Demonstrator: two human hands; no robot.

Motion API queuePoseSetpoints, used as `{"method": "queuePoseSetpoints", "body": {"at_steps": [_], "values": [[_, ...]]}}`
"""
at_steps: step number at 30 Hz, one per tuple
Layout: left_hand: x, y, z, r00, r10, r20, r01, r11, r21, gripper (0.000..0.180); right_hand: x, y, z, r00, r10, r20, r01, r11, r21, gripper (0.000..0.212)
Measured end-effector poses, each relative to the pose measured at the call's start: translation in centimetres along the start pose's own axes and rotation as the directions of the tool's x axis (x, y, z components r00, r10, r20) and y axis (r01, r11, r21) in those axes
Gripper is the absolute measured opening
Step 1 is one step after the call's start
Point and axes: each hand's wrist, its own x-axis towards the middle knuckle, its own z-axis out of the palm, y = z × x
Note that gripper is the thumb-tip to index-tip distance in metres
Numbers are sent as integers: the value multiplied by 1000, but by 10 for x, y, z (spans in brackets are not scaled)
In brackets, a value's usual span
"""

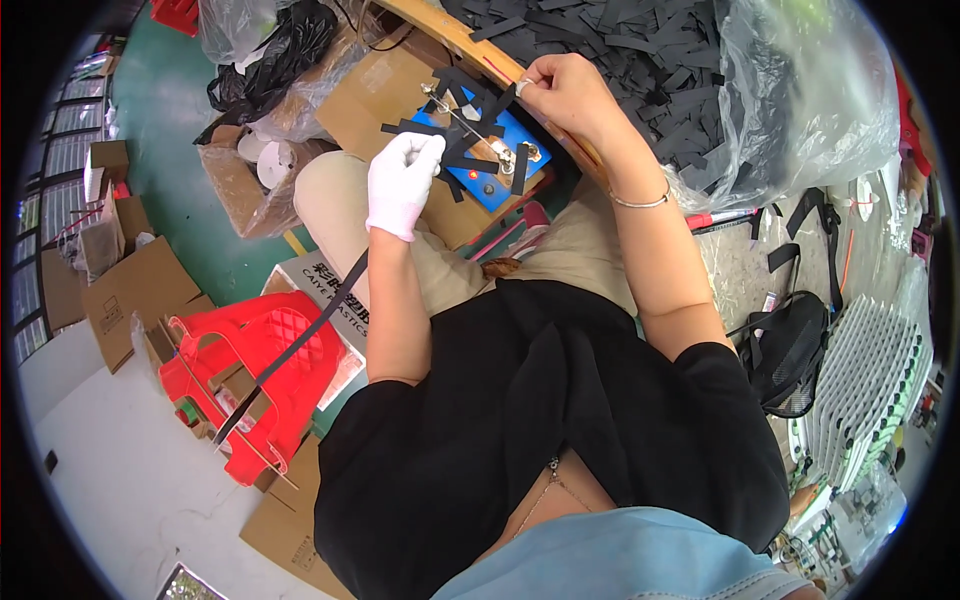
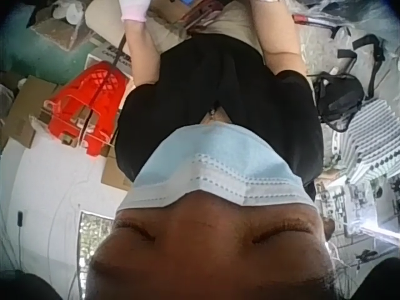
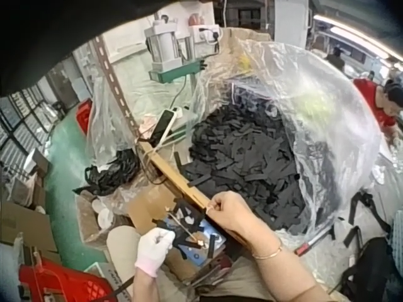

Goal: The person picks up a black strip from a pile, places it onto a blue fixture, and presses a small white component onto it. They then remove the assembled piece and place it onto a red frame.

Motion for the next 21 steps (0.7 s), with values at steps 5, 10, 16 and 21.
{"method": "queuePoseSetpoints", "body": {"at_steps": [5, 10, 16, 21], "values": [[-15, 26, -6, 1000, -23, 8, 24, 955, -296, 15, 0, 5, 0, 987, -155, -46, 159, 982, 101, 19], [-13, 46, 5, 998, 56, -35, -64, 961, -268, 14, -9, -20, -10, 960, -94, 265, -63, 847, 528, 23], [-5, 50, 18, 998, 70, -11, -70, 963, -259, 14, -5, -11, -1, 964, -117, 238, -30, 844, 535, 19], [-7, 47, 16, 999, 28, 25, -22, 975, -223, 15, -1, -4, -1, 989, -80, 126, 26, 926, 377, 16]]}}
